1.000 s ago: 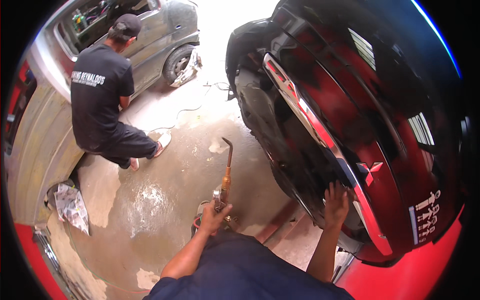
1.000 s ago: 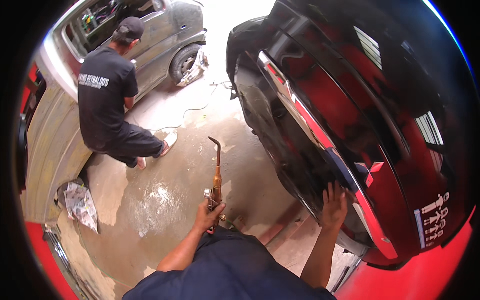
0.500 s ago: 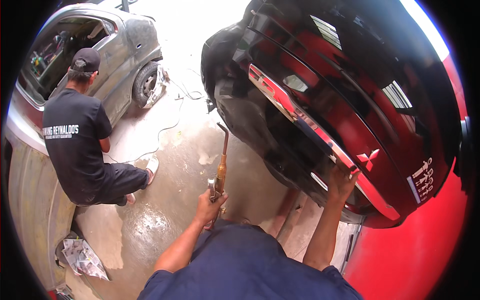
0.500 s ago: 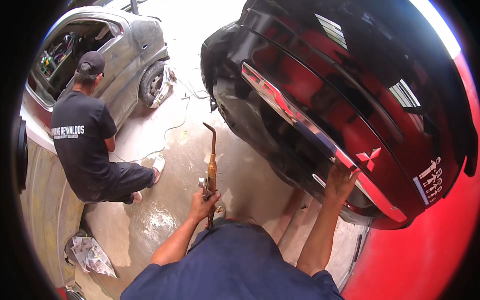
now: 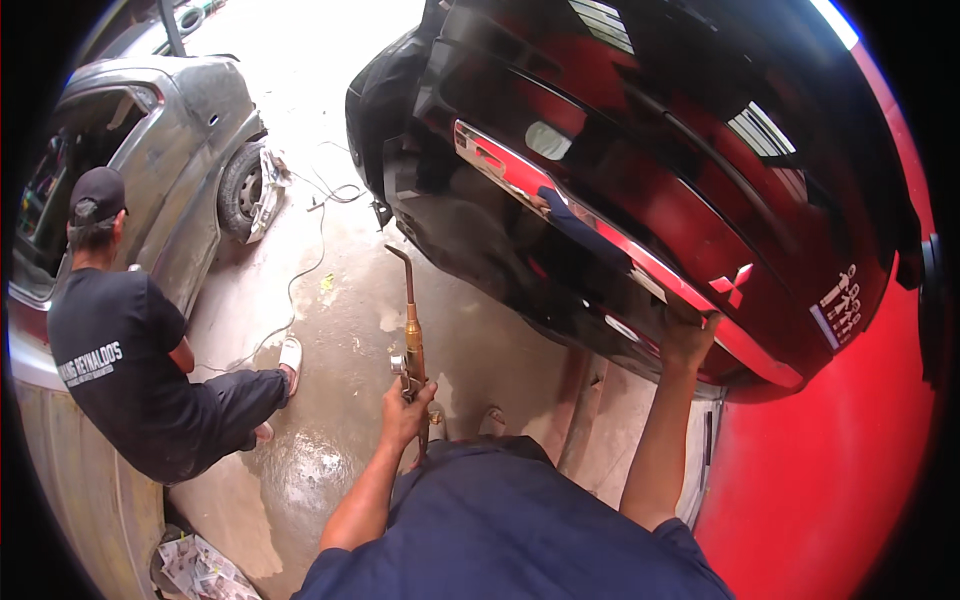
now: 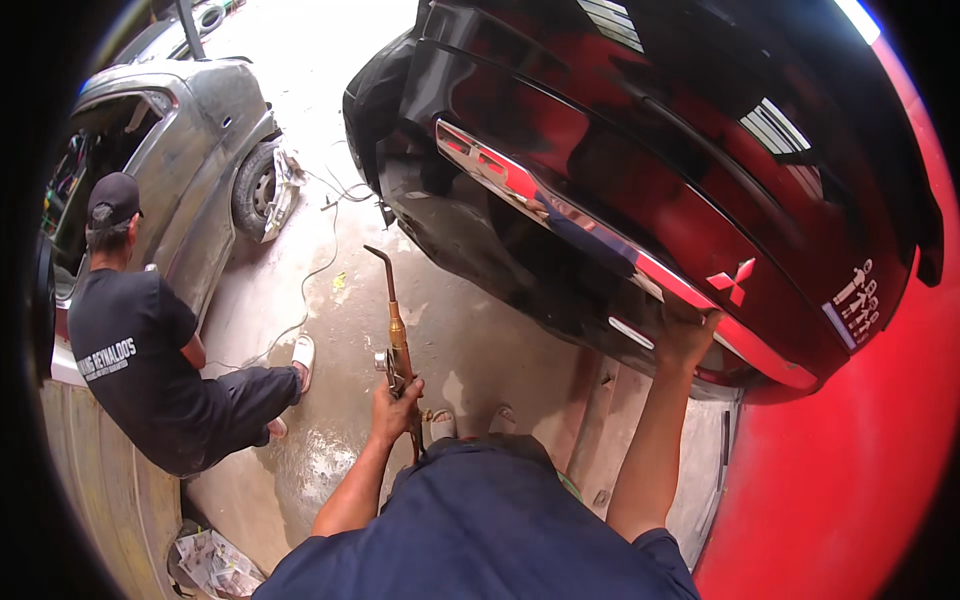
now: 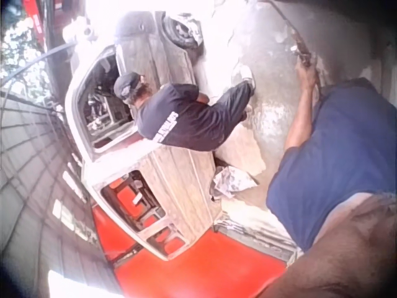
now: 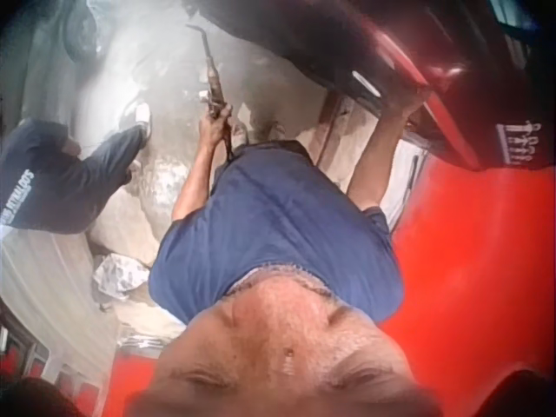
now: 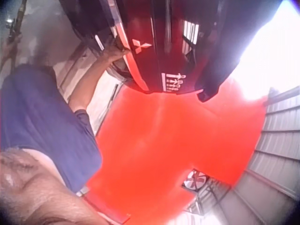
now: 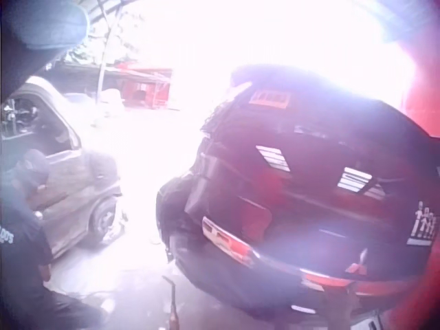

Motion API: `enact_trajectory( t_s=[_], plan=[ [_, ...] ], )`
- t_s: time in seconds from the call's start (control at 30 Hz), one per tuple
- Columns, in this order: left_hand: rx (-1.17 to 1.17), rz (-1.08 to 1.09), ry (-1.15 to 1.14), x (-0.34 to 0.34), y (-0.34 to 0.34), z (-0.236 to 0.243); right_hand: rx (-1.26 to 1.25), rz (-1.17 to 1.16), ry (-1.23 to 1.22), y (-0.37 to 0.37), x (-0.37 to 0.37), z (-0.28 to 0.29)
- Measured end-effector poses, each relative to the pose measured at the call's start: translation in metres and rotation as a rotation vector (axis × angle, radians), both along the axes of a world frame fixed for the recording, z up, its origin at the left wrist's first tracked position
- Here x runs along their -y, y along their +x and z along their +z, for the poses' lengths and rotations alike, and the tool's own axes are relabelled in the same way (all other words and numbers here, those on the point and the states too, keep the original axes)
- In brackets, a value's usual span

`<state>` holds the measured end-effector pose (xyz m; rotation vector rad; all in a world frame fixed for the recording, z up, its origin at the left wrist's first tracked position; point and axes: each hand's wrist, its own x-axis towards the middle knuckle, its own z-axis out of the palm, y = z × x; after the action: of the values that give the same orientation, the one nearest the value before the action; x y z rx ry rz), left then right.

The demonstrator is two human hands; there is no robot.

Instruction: The person closes the trunk of a car, ignites a torch using a spark lighter, and heats the rear panel while scraping it with a metal scraper. Afterwards, the person sets the torch down and picks up metal rods from the floor.

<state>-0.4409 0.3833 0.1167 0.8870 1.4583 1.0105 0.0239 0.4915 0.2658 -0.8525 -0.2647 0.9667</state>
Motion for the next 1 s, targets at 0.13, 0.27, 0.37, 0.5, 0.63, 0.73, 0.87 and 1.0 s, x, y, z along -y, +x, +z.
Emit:
enact_trajectory(
  t_s=[0.13, 0.27, 0.37, 0.5, 0.63, 0.73, 0.87, 1.0],
  plan=[
    [0.041, 0.013, -0.001, 0.011, -0.008, 0.006, 0.140, 0.012, 0.009, 0.009, -0.012, -0.009],
    [0.037, 0.033, -0.013, 0.030, -0.020, 0.008, 0.003, 0.030, 0.107, 0.037, -0.005, -0.016],
    [0.016, 0.059, -0.005, 0.046, -0.032, 0.007, -0.157, -0.076, 0.099, 0.010, -0.005, -0.002],
    [0.007, 0.063, 0.036, 0.057, -0.035, 0.003, -0.208, -0.069, 0.123, 0.065, -0.003, -0.028],
    [-0.007, 0.096, 0.015, 0.066, -0.040, 0.003, -0.066, -0.028, 0.140, 0.023, -0.003, -0.016],
    [-0.034, 0.085, 0.020, 0.064, -0.034, 0.006, -0.153, -0.063, 0.179, 0.031, 0.003, -0.020],
    [-0.043, 0.077, 0.040, 0.055, -0.027, -0.008, -0.312, 0.103, 0.245, 0.072, 0.000, -0.040],
    [-0.095, 0.045, 0.050, 0.048, -0.021, -0.015, -0.259, -0.107, 0.158, 0.022, 0.012, -0.001]
  ],
)
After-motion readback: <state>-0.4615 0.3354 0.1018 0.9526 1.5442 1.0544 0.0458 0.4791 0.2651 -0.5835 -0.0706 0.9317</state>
